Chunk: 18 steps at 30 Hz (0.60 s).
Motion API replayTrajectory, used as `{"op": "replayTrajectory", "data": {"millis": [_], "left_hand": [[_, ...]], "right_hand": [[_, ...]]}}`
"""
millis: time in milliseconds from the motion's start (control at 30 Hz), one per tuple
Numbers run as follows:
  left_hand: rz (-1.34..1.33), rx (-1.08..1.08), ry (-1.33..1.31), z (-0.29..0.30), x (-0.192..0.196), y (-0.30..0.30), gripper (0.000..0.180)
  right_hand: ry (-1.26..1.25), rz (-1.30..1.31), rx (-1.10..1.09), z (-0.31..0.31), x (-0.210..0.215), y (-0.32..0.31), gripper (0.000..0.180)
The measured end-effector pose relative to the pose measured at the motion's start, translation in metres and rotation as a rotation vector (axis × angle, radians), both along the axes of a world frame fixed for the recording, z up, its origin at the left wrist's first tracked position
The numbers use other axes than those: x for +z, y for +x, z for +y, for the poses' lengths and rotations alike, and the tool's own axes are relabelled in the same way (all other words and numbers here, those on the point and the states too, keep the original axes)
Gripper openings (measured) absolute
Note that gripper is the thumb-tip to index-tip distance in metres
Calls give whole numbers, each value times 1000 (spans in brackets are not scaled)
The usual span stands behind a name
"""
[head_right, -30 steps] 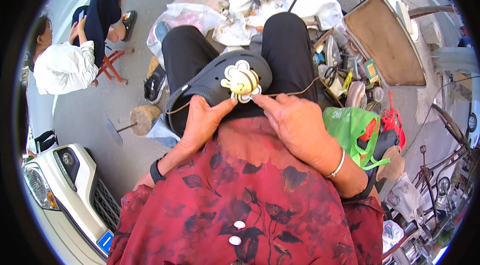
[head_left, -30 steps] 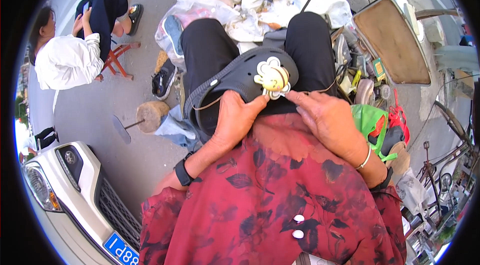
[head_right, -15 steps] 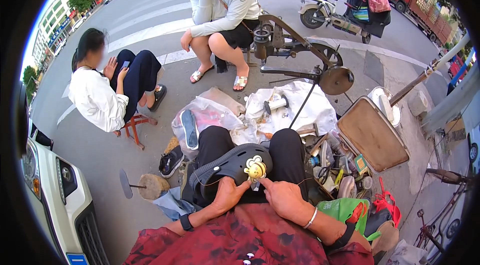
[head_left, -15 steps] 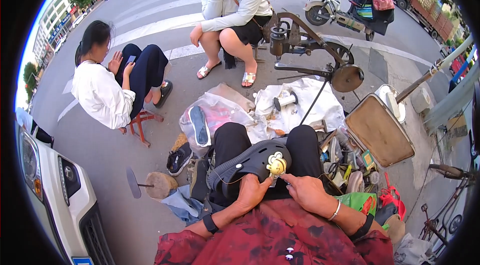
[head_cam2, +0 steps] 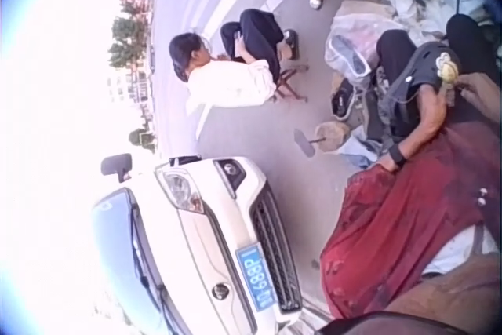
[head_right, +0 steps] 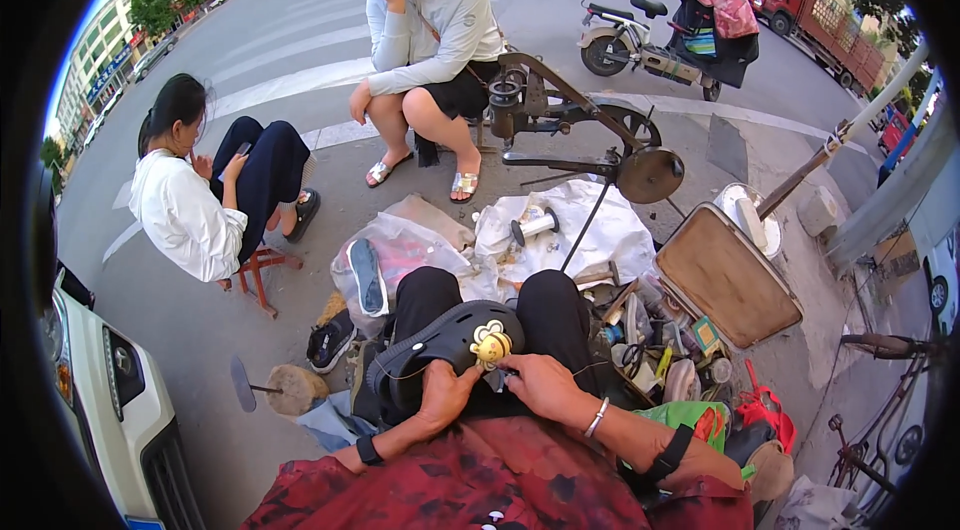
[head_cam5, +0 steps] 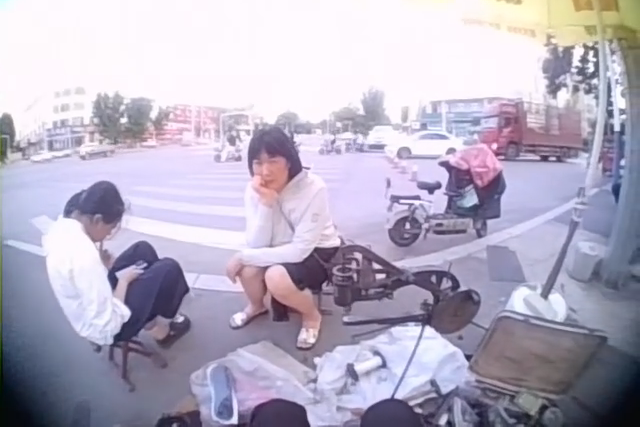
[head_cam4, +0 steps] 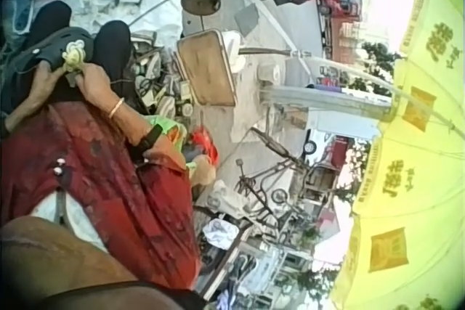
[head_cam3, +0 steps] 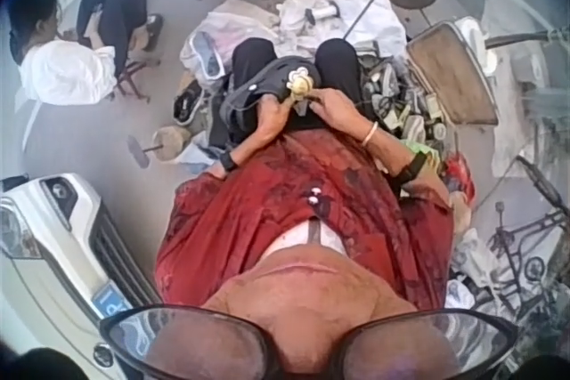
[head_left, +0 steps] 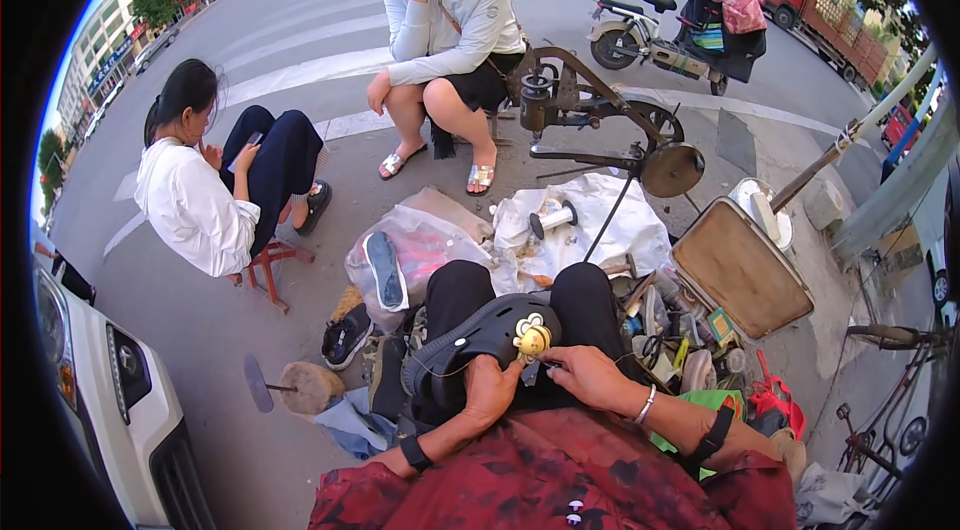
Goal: The recorder is hand-stitching a decorative element or repair onto a rubber clog using a needle and thread.
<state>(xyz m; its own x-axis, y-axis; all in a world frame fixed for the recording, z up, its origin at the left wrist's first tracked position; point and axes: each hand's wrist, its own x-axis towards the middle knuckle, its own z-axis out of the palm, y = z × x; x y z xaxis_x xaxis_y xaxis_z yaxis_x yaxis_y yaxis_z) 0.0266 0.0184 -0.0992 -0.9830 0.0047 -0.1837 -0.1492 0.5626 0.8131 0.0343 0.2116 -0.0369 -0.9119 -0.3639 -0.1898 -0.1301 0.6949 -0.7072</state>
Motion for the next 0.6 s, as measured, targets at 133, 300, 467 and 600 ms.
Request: {"op": "replayTrajectory", "data": {"millis": [133,300,467,600], "left_hand": [[131,63,115,1,-13,0,39],[70,62,94,0,0,-3,35],[116,22,195,-3,-3,0,30],[283,42,244,0,-7,7,30]], "right_hand": [[-99,-239,-61,1,-2,-11,34],[-334,-645,-216,0,-12,-23,33],[-187,-413,-126,-1,-9,-16,32],[-130,-335,-86,-4,-10,-13,27]]}}
